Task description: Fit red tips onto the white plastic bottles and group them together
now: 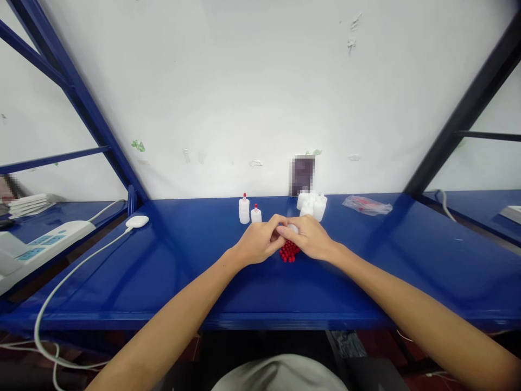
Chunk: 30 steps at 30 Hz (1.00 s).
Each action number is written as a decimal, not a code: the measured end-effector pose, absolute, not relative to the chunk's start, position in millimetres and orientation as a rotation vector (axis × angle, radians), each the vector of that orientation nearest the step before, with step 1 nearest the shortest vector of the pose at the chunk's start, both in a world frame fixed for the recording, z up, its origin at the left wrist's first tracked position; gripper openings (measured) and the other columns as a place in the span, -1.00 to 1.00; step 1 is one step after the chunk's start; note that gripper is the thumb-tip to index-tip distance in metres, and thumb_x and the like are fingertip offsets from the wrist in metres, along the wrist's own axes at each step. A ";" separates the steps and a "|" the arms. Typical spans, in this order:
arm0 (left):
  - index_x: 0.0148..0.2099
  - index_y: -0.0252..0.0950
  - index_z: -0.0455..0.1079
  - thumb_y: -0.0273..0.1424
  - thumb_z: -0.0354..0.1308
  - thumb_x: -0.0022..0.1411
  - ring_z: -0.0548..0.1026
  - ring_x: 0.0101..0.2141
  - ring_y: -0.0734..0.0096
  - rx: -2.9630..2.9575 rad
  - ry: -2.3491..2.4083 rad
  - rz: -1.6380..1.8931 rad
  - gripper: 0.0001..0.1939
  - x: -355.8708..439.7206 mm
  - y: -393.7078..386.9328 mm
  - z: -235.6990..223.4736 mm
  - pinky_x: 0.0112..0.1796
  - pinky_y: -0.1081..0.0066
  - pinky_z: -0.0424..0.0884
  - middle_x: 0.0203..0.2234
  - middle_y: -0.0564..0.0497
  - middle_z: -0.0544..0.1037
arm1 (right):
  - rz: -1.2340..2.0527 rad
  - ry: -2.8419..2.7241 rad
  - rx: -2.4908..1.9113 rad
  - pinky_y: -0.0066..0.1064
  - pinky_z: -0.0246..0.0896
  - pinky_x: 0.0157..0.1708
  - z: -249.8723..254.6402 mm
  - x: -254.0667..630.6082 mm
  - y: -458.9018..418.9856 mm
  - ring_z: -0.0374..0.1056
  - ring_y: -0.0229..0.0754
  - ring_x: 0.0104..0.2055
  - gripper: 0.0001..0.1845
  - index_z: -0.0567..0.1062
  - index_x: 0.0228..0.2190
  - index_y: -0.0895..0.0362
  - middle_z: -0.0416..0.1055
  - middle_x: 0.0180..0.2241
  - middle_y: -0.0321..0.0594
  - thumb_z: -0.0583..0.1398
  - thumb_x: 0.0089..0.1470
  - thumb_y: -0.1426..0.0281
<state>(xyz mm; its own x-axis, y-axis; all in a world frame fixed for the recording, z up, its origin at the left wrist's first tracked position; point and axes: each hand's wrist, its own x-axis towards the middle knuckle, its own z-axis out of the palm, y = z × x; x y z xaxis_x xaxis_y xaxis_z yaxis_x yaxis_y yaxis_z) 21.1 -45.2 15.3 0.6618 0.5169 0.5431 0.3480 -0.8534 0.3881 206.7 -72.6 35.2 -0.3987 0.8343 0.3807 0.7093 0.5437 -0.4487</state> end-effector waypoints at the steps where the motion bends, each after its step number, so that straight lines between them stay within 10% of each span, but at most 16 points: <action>1: -0.07 -0.25 0.22 -0.37 0.02 0.33 0.27 -0.61 0.54 2.622 0.695 0.964 -0.86 20.9 -45.3 15.7 -0.50 0.52 0.16 -0.55 0.16 0.37 | 0.288 -2.212 -1.232 -0.41 -0.14 -0.48 35.5 206.8 -72.8 0.15 -0.29 -0.56 -0.42 0.49 -0.50 0.13 0.33 -0.61 -0.30 -0.04 0.27 0.00; 22: -0.33 -0.28 0.25 -0.25 -0.06 0.37 0.23 -0.57 0.54 2.543 0.629 1.001 -0.74 23.0 -39.9 9.7 -0.49 0.49 0.14 -0.57 0.12 0.33 | 0.202 -2.173 -1.264 -0.41 -0.14 -0.48 30.1 205.4 -70.8 0.12 -0.29 -0.55 -0.47 0.30 -0.56 0.11 0.27 -0.60 -0.32 -0.01 0.22 -0.03; 30: -0.38 -0.26 0.24 -0.19 -0.09 0.34 0.21 -0.59 0.52 2.381 1.133 1.558 -0.68 -4.9 -17.5 21.8 -0.46 0.47 0.15 -0.65 0.14 0.26 | 0.198 -1.943 -1.205 -0.43 -0.03 -0.47 28.7 205.7 -66.2 0.13 -0.29 -0.55 -0.53 0.40 -0.49 0.11 0.32 -0.58 -0.34 0.25 -0.03 -0.06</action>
<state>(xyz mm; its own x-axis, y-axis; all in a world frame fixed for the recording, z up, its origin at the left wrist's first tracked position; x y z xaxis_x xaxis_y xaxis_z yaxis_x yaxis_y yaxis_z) -4.9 -17.5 21.8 0.2101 0.6140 0.7608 0.5341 -0.7239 0.4367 205.7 -66.2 28.7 -0.2043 0.8036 0.5590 0.6741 0.5296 -0.5149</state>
